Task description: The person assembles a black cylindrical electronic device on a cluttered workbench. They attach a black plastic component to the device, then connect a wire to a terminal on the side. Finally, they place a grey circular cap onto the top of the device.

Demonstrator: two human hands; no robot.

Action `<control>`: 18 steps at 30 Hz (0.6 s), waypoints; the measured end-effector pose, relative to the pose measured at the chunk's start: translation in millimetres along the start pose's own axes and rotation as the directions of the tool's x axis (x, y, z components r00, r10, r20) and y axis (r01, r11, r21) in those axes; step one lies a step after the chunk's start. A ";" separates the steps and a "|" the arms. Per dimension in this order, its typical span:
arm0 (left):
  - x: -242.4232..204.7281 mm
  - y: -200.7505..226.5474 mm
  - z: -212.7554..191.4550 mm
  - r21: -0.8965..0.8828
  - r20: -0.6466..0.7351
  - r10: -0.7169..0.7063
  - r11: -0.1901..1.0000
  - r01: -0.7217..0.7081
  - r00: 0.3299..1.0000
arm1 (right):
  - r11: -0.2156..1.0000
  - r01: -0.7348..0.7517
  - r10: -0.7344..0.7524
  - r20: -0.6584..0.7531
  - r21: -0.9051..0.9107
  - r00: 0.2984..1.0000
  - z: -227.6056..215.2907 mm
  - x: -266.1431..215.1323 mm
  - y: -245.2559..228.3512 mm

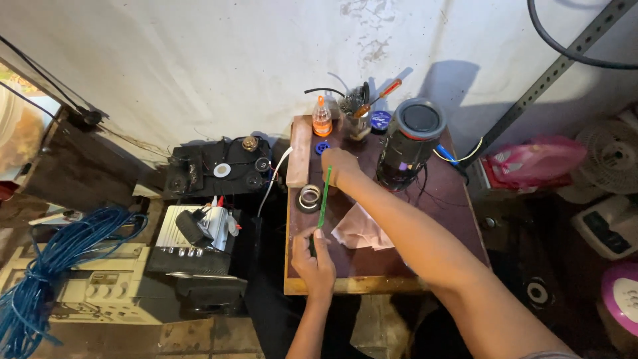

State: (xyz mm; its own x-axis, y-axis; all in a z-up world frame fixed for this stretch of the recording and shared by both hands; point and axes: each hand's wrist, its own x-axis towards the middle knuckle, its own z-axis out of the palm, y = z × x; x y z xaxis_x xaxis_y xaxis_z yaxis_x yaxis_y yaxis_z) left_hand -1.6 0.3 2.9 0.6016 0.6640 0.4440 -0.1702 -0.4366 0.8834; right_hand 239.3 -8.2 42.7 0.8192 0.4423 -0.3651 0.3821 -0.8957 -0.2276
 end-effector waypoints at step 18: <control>-1.8 -4.7 1.5 0.011 -0.026 -0.051 0.999 0.052 0.998 | 0.957 0.049 -0.064 0.044 0.288 0.997 -14.6 4.7 20.0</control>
State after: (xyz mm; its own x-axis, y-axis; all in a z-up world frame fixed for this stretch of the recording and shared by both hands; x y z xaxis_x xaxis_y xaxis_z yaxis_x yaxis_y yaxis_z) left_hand -0.7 0.2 -2.4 0.5893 0.7009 0.4018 -0.1302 -0.4084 0.9035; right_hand 257.0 -24.7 49.6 0.7735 0.5002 -0.3893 0.2823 -0.8218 -0.4950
